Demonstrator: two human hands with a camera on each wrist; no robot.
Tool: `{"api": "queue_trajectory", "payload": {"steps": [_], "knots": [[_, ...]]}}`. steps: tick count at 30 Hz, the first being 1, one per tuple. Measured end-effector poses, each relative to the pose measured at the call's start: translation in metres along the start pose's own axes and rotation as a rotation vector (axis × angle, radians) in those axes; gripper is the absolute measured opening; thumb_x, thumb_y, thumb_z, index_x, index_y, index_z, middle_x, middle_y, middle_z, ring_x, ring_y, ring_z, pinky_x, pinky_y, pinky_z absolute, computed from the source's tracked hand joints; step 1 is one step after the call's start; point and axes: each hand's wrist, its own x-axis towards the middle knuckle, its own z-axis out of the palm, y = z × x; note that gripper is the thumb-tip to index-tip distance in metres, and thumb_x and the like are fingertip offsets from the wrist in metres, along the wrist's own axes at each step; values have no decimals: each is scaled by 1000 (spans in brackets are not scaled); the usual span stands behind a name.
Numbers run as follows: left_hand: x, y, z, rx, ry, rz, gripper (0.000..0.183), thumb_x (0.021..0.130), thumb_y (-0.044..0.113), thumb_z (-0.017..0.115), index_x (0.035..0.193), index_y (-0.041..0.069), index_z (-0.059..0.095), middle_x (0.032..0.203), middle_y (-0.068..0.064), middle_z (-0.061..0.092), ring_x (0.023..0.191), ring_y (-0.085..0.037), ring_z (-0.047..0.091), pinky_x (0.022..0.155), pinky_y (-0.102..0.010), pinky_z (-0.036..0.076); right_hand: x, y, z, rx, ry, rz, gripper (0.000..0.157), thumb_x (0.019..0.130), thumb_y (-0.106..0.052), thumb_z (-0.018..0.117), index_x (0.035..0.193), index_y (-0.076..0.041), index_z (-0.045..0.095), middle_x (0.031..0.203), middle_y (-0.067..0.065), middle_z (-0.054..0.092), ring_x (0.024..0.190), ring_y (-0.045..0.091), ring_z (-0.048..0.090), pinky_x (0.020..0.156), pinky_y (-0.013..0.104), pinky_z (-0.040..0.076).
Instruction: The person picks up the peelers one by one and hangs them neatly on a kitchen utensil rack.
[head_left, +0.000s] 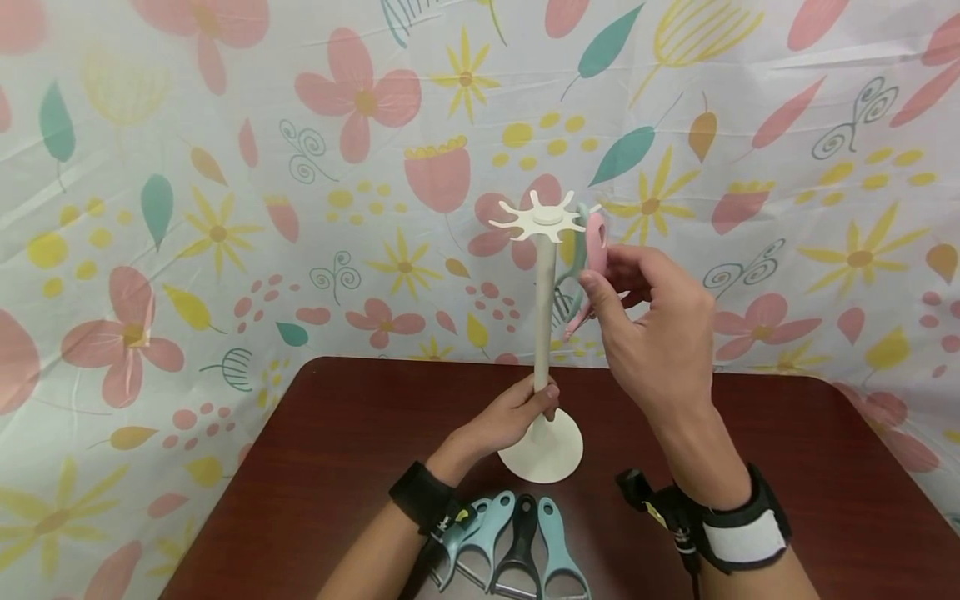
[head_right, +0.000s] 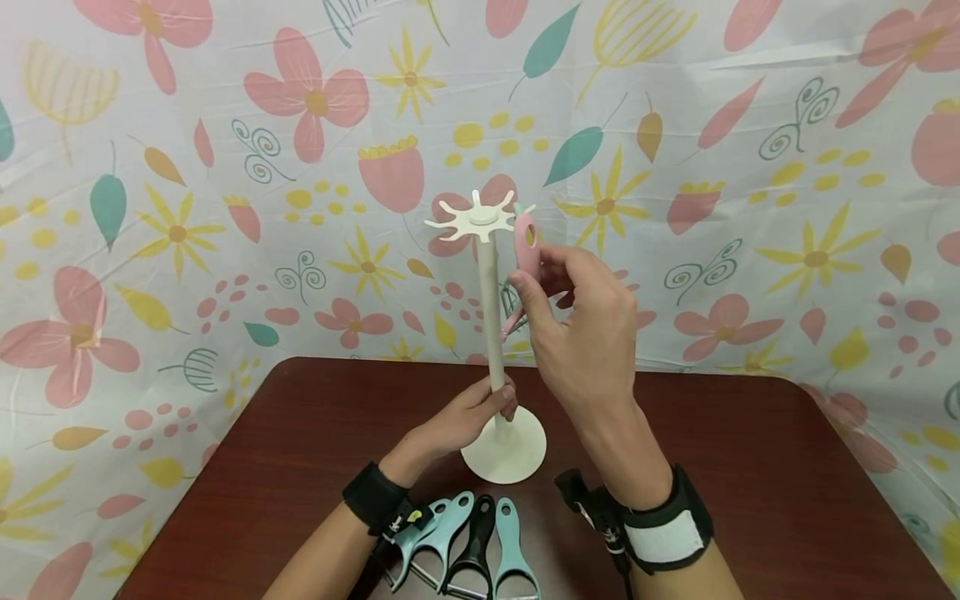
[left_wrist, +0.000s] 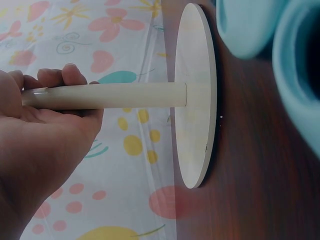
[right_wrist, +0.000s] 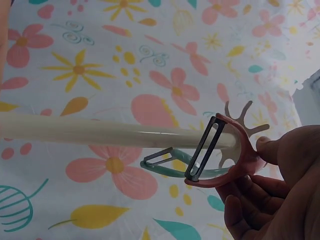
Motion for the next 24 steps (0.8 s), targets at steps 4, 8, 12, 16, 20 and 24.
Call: {"api": "queue_trajectory", "payload": {"steps": [4, 8, 12, 16, 20, 24], "knots": [[0, -1, 0, -1, -6, 8, 23, 109, 17, 35, 100, -1, 46, 88, -26, 48, 82, -45, 43, 76, -56, 36, 1, 3, 2, -13, 3, -9, 25, 85, -9, 75, 104, 7, 68, 91, 12, 70, 75, 20, 64, 69, 30, 47], [1, -2, 0, 8, -3, 15, 22, 109, 17, 35, 100, 0, 46, 87, -24, 49, 78, -35, 47, 76, -56, 37, 1, 7, 5, -37, 6, -32, 26, 84, -10, 76, 104, 5, 70, 90, 12, 70, 75, 20, 65, 67, 37, 48], [1, -3, 0, 11, 2, 13, 21, 109, 16, 35, 100, 1, 47, 87, -23, 50, 75, -20, 48, 77, -57, 38, 0, 12, 8, -46, 14, -39, 26, 83, -10, 77, 104, 4, 71, 88, 12, 71, 75, 20, 65, 65, 38, 48], [1, -3, 0, 14, 3, 9, 21, 109, 16, 35, 100, 0, 47, 87, -23, 50, 75, -16, 48, 76, -44, 42, -2, 20, 11, -60, 22, -41, 29, 83, -13, 78, 105, 3, 71, 87, 12, 71, 75, 20, 65, 65, 38, 48], [1, -2, -1, 19, 4, 8, 21, 108, 16, 36, 100, -1, 47, 87, -24, 50, 76, -16, 48, 74, -31, 41, -2, 23, 13, -71, 29, -45, 29, 83, -15, 78, 105, 3, 71, 87, 12, 70, 74, 21, 65, 66, 37, 48], [1, -1, -2, 21, 5, 8, 22, 108, 16, 36, 101, -1, 47, 87, -24, 50, 76, -16, 48, 74, -28, 40, -2, 21, 14, -70, 32, -54, 28, 83, -13, 77, 105, 3, 71, 86, 12, 70, 74, 21, 65, 65, 38, 48]]}}
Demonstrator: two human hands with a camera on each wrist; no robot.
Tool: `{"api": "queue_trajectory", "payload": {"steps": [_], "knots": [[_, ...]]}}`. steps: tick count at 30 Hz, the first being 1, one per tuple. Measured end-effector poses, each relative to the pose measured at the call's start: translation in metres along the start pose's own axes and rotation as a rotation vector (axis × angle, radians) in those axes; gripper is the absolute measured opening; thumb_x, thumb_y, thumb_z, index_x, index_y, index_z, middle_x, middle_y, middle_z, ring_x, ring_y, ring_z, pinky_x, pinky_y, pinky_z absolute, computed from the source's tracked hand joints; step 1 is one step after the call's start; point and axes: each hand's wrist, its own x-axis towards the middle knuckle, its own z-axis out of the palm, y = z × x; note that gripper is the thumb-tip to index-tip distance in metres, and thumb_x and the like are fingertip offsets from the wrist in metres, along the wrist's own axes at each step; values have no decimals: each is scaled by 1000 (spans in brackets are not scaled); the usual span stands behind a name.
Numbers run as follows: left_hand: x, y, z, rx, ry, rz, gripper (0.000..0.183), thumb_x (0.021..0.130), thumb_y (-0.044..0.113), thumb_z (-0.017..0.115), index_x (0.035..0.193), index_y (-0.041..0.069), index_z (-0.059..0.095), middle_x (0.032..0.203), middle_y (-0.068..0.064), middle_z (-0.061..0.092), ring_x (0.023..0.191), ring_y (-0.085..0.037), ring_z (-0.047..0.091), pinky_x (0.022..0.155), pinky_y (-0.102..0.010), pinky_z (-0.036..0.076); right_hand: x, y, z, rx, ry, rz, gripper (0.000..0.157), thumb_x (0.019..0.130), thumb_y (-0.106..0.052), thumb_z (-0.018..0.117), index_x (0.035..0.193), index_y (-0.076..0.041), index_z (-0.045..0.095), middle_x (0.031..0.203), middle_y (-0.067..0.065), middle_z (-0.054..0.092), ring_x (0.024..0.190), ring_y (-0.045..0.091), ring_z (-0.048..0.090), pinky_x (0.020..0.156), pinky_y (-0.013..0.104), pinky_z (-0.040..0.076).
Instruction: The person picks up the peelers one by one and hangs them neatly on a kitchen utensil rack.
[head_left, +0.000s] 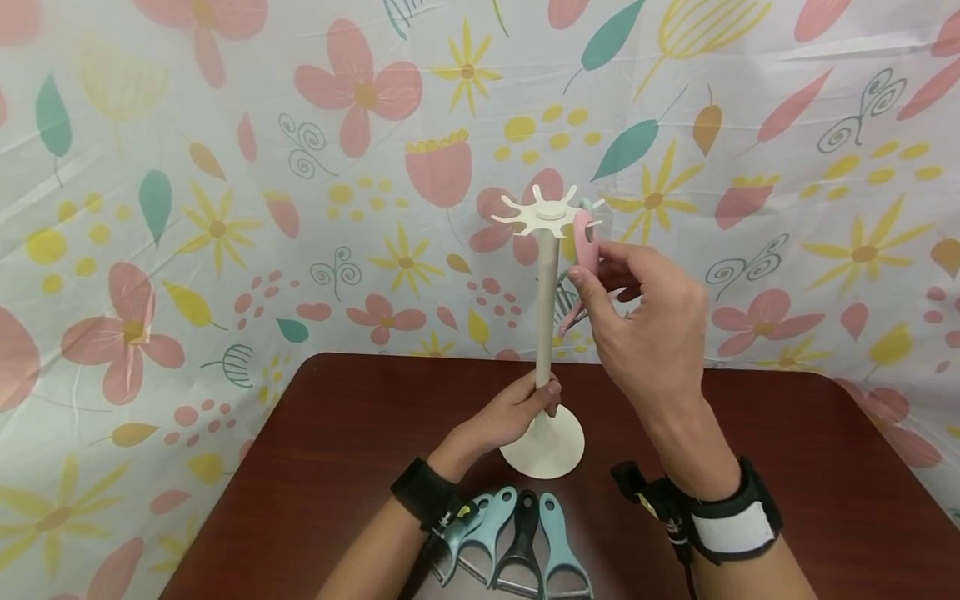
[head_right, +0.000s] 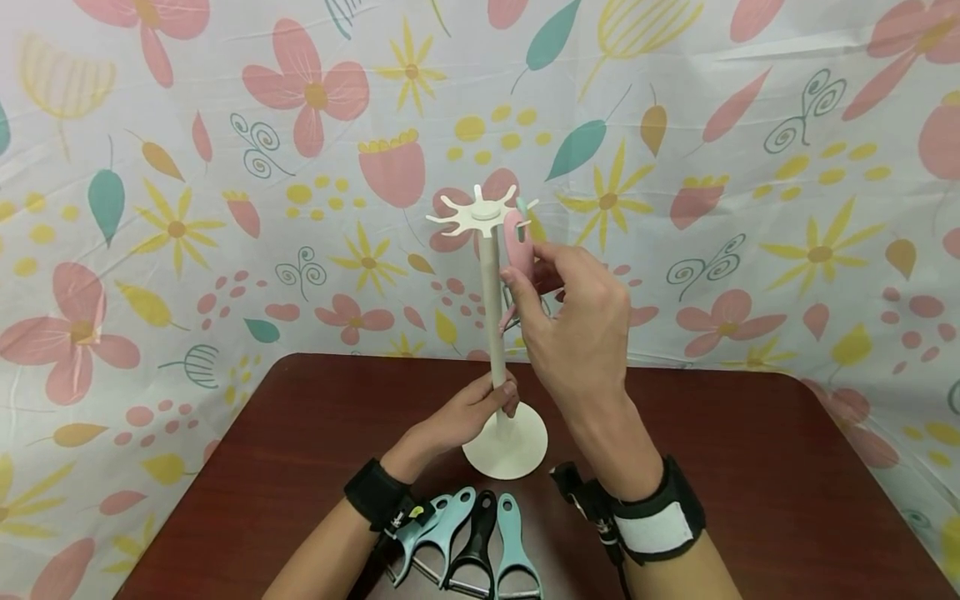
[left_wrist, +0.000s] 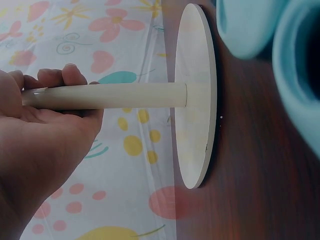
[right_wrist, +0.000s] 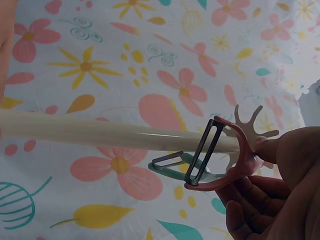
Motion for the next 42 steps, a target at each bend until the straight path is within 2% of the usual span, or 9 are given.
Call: {"api": "queue_trajectory", "payload": {"steps": [5, 9, 17, 23, 29, 35, 37, 42], "knots": [[0, 0, 0, 4, -3, -2, 22, 108, 17, 36, 101, -1, 47, 87, -24, 50, 76, -16, 48, 74, -31, 40, -1, 1, 1, 0, -6, 9, 31, 83, -15, 78, 108, 2, 71, 87, 11, 70, 75, 21, 65, 65, 38, 48], [0, 0, 0, 2, -9, 0, 23, 109, 17, 35, 101, -2, 47, 88, -24, 49, 76, -16, 47, 75, -37, 40, -3, 7, 2, -5, -17, 22, 34, 84, -18, 77, 112, 0, 70, 88, 10, 71, 76, 21, 66, 66, 37, 48], [-1, 0, 0, 0, -10, 4, 23, 109, 17, 35, 102, -1, 47, 88, -24, 50, 77, -16, 48, 75, -30, 40, -8, 13, 4, -4, -33, 28, 35, 84, -22, 77, 112, -1, 71, 88, 9, 70, 77, 21, 65, 68, 39, 48], [-1, 0, -1, 1, -13, 11, 23, 109, 17, 35, 101, -2, 47, 88, -24, 49, 76, -16, 48, 76, -45, 40, -8, 7, 3, 4, -32, 37, 33, 83, -19, 78, 109, 0, 71, 88, 9, 71, 77, 21, 65, 69, 40, 49], [0, -1, -2, 9, -20, 11, 23, 109, 16, 35, 101, -2, 47, 87, -24, 49, 76, -16, 48, 74, -32, 40, -7, -8, -2, 23, -33, 43, 30, 82, -12, 78, 106, 4, 70, 86, 13, 70, 77, 25, 66, 69, 43, 49], [0, -2, -1, 10, -19, 13, 22, 109, 16, 35, 100, 0, 46, 86, -21, 49, 75, -17, 47, 75, -50, 39, -8, -12, -3, 30, -45, 45, 30, 82, -11, 78, 105, 5, 70, 85, 14, 70, 75, 27, 66, 69, 46, 50], [0, -2, -1, 9, -18, 15, 21, 109, 16, 35, 100, 0, 46, 86, -21, 49, 75, -17, 47, 76, -51, 39, -8, -12, -3, 33, -48, 43, 31, 81, -12, 78, 106, 5, 70, 85, 14, 70, 76, 27, 66, 69, 46, 50], [0, -2, -2, 6, -23, 18, 22, 109, 16, 34, 101, -1, 46, 86, -20, 49, 75, -16, 47, 74, -39, 41, -10, -10, -2, 30, -56, 45, 32, 81, -13, 79, 106, 5, 70, 84, 12, 70, 76, 25, 65, 70, 43, 50]]}}
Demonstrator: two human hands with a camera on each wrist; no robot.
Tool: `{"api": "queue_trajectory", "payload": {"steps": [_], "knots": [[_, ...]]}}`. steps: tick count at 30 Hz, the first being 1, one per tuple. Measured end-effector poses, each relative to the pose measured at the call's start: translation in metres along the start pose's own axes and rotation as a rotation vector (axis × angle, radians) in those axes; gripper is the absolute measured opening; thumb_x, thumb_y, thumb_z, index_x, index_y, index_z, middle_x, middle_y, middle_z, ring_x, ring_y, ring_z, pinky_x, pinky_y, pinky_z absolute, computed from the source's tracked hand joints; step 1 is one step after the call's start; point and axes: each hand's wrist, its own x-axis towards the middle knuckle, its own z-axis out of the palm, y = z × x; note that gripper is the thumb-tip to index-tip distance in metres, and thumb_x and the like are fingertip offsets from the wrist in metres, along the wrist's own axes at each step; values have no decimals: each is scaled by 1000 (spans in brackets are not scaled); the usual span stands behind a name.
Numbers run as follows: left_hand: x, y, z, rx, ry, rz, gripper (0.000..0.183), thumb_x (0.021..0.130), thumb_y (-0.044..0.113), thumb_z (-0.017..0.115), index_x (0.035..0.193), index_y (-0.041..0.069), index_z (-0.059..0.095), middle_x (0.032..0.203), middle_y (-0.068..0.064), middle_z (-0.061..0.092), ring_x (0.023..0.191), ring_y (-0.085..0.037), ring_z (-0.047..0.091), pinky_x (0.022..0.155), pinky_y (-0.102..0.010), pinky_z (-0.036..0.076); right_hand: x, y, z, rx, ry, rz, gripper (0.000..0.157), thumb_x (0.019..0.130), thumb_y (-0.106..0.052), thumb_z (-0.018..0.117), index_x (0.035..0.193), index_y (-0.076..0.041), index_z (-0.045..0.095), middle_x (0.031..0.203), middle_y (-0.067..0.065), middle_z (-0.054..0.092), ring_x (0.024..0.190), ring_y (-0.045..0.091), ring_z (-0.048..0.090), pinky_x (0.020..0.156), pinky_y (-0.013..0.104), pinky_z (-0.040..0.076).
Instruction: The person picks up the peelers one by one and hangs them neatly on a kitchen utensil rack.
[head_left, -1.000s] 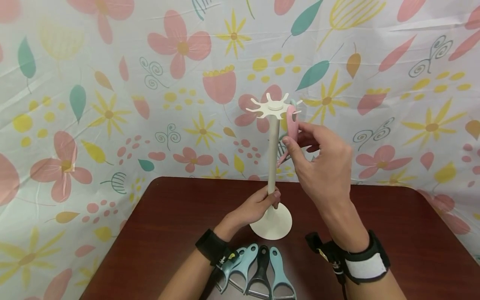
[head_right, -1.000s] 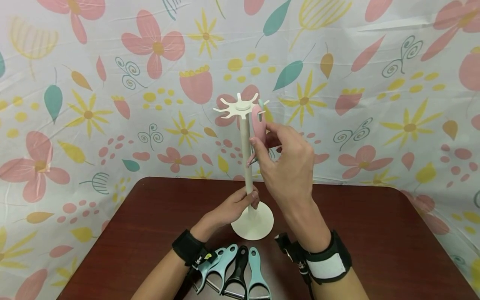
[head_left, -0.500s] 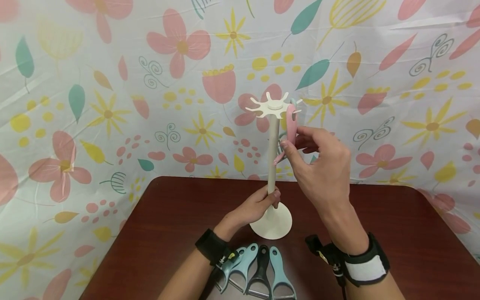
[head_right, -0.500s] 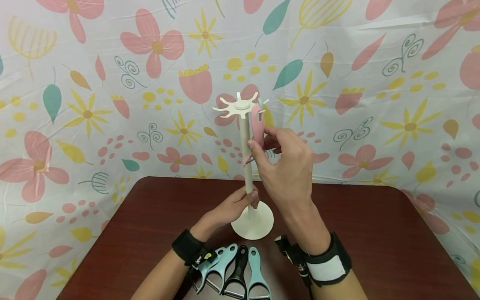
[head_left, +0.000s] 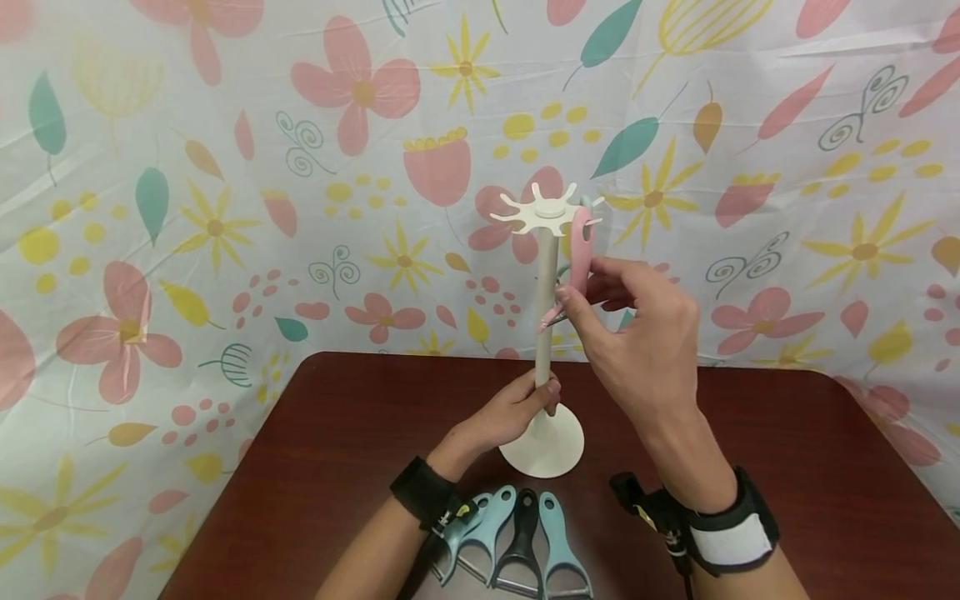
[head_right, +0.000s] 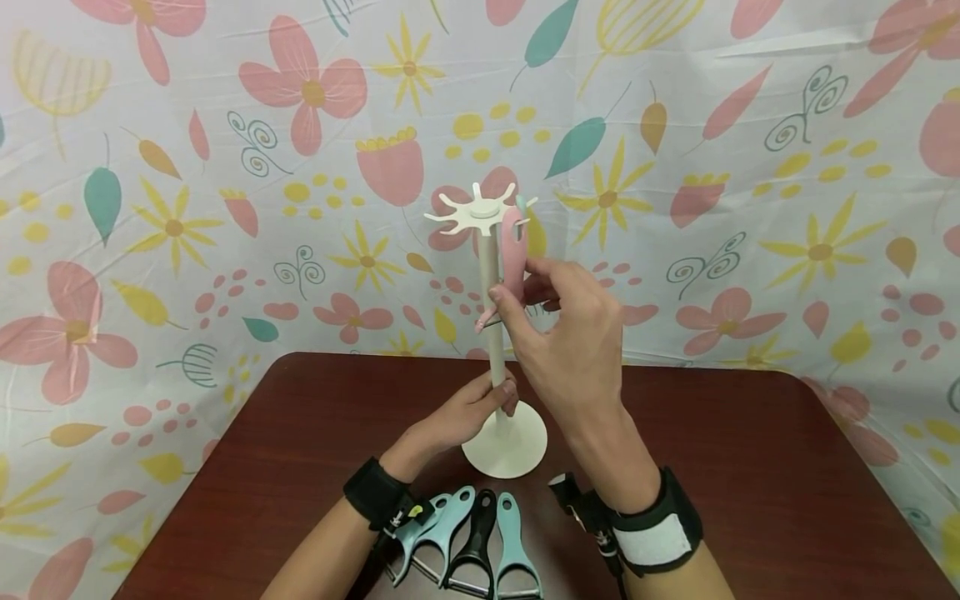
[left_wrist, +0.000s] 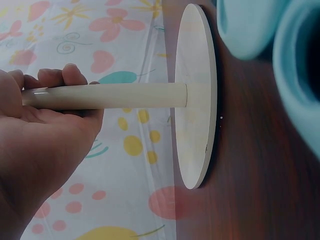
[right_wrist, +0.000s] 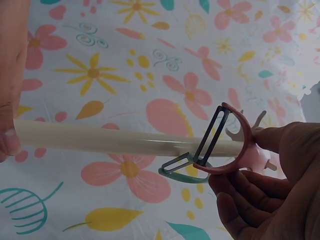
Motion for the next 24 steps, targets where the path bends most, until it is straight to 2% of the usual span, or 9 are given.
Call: {"api": "queue_trajectory", "payload": {"steps": [3, 7, 12, 16, 20, 24], "knots": [[0, 0, 0, 1, 0, 1, 21, 109, 15, 34, 101, -1, 46, 86, -20, 49, 75, -18, 47, 75, -39, 41, -2, 5, 1, -8, -6, 7, 33, 81, -16, 79, 106, 3, 70, 85, 10, 70, 76, 22, 65, 70, 40, 49], [0, 0, 1, -8, 7, 0, 21, 109, 15, 34, 100, -1, 46, 86, -21, 48, 78, -31, 47, 76, -52, 39, -5, 17, 3, -15, -13, 14, 36, 82, -23, 79, 108, 0, 70, 86, 7, 70, 78, 19, 65, 70, 39, 50], [0, 0, 1, -18, 10, -1, 22, 109, 16, 35, 100, -1, 46, 87, -22, 49, 80, -38, 47, 76, -54, 38, -6, 17, 1, -19, -14, 10, 37, 82, -23, 79, 109, 1, 70, 85, 8, 70, 77, 20, 65, 69, 40, 51], [-1, -1, 1, -17, 10, -5, 22, 109, 16, 35, 101, 0, 46, 87, -21, 49, 80, -33, 49, 77, -56, 38, -9, 18, -2, -22, -20, 28, 37, 81, -22, 80, 109, 1, 70, 86, 9, 69, 77, 21, 65, 69, 40, 51], [-1, -1, 1, -9, 10, -10, 22, 108, 17, 35, 102, -1, 47, 87, -21, 50, 78, -19, 49, 78, -56, 38, -11, 11, -7, -20, -24, 51, 37, 81, -19, 80, 109, 3, 69, 85, 10, 68, 78, 23, 65, 70, 42, 50], [-1, -1, 1, -2, 9, -10, 22, 109, 16, 35, 102, -2, 47, 87, -21, 50, 77, -16, 48, 77, -47, 41, -12, 4, -11, -16, -24, 55, 36, 80, -13, 80, 108, 5, 69, 83, 13, 67, 76, 27, 64, 70, 43, 49]]}}
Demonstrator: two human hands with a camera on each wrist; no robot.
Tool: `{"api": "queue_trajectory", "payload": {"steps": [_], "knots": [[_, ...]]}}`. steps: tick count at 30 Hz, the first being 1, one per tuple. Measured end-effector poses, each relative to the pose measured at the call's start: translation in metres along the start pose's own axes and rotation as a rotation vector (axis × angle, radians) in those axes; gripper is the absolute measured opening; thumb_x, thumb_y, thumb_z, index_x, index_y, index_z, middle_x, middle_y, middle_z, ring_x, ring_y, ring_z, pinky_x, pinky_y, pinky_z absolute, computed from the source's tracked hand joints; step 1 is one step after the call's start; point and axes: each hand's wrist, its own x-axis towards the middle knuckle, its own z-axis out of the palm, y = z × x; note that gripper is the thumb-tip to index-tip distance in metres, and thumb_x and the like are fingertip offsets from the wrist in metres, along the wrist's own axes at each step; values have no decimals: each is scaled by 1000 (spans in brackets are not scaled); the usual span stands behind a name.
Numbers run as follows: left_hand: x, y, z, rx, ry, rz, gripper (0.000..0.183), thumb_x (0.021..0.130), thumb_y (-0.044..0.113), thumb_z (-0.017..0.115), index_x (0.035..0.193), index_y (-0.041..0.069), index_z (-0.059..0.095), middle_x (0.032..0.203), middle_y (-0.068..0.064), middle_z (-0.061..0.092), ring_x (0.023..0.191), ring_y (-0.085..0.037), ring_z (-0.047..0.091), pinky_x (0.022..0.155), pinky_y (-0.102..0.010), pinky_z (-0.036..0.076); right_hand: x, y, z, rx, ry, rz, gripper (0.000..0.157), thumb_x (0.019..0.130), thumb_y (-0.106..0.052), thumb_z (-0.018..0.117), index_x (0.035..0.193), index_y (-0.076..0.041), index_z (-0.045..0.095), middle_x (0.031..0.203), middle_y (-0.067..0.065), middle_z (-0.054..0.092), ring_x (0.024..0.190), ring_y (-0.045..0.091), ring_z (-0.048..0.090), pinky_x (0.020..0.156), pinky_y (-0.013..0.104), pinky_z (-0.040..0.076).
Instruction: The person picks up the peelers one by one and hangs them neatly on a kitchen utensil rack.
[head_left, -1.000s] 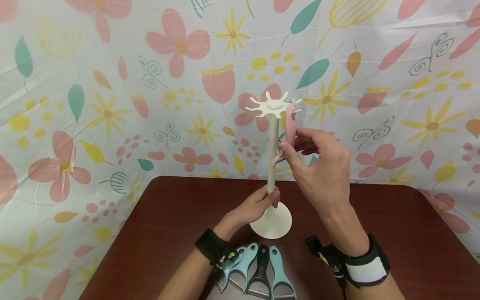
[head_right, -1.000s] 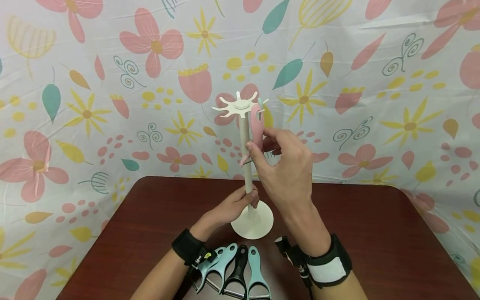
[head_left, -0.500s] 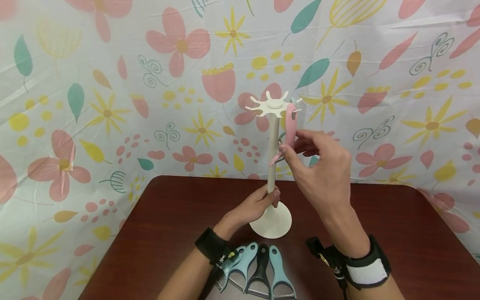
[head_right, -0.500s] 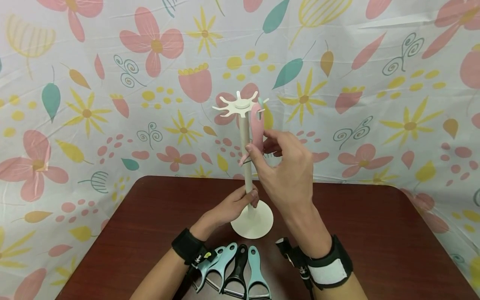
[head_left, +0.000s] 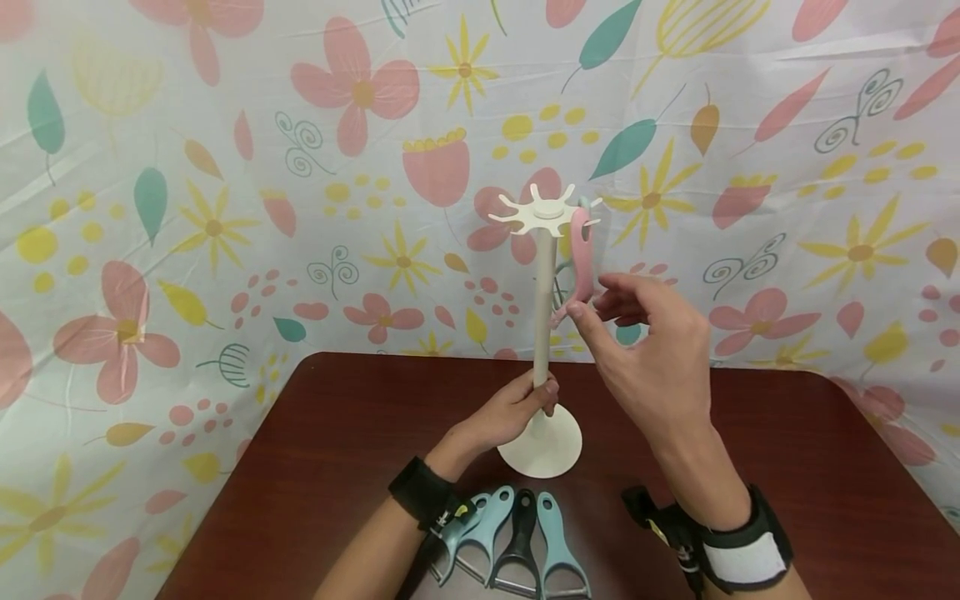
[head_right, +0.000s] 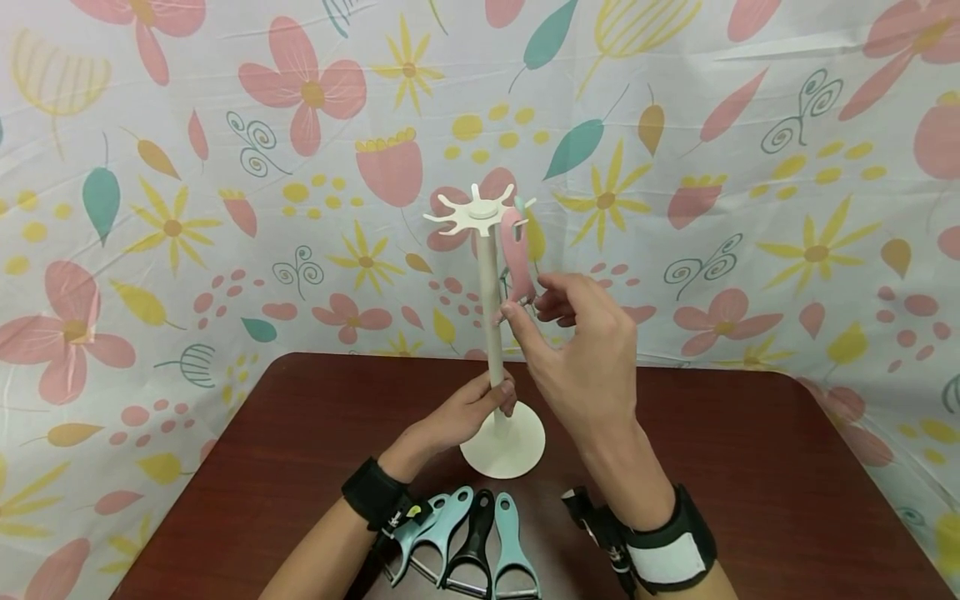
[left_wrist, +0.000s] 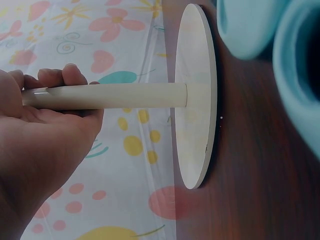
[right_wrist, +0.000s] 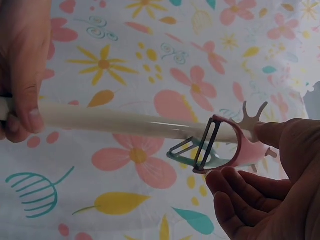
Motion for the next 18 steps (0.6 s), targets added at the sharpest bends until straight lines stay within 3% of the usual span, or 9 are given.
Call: {"api": "queue_trajectory", "payload": {"steps": [5, 8, 10, 14, 16, 18], "knots": [[0, 1, 1, 2, 1, 1, 22, 109, 16, 35, 103, -2, 47, 88, -21, 49, 77, -15, 48, 75, -29, 40, -4, 10, -2, -19, -5, -3, 36, 79, -15, 81, 108, 3, 70, 82, 10, 67, 74, 23, 64, 70, 39, 50], [0, 2, 2, 6, 2, 3, 22, 109, 16, 35, 103, -2, 47, 88, -21, 49, 77, -16, 48, 75, -27, 40, -11, 24, -2, -41, -24, 11, 37, 80, -23, 80, 109, -2, 71, 82, 5, 67, 74, 18, 64, 70, 37, 50], [0, 2, 2, 10, 3, -3, 22, 109, 17, 35, 103, -1, 47, 87, -21, 50, 78, -19, 49, 75, -29, 40, -17, 33, -3, -60, -44, 28, 39, 81, -29, 79, 110, -5, 71, 83, 2, 67, 75, 15, 64, 70, 36, 52], [-1, 3, 2, 4, 12, -20, 23, 109, 18, 35, 103, -1, 47, 88, -20, 50, 81, -28, 48, 78, -45, 42, -26, 41, -6, -84, -85, 50, 42, 83, -36, 76, 113, -9, 70, 86, -3, 66, 78, 12, 65, 65, 35, 56], [-2, 3, 2, 2, 14, -24, 23, 109, 18, 35, 103, 0, 47, 88, -21, 50, 81, -28, 48, 79, -52, 40, -29, 44, -7, -98, -98, 47, 41, 83, -37, 76, 113, -9, 70, 86, -4, 66, 77, 10, 65, 61, 32, 56], [-2, 3, 2, 6, 9, -24, 23, 109, 19, 35, 103, -1, 47, 88, -21, 50, 81, -25, 49, 80, -51, 40, -32, 45, -8, -105, -106, 39, 40, 83, -37, 76, 111, -9, 70, 85, -5, 66, 76, 9, 64, 62, 26, 55]]}}
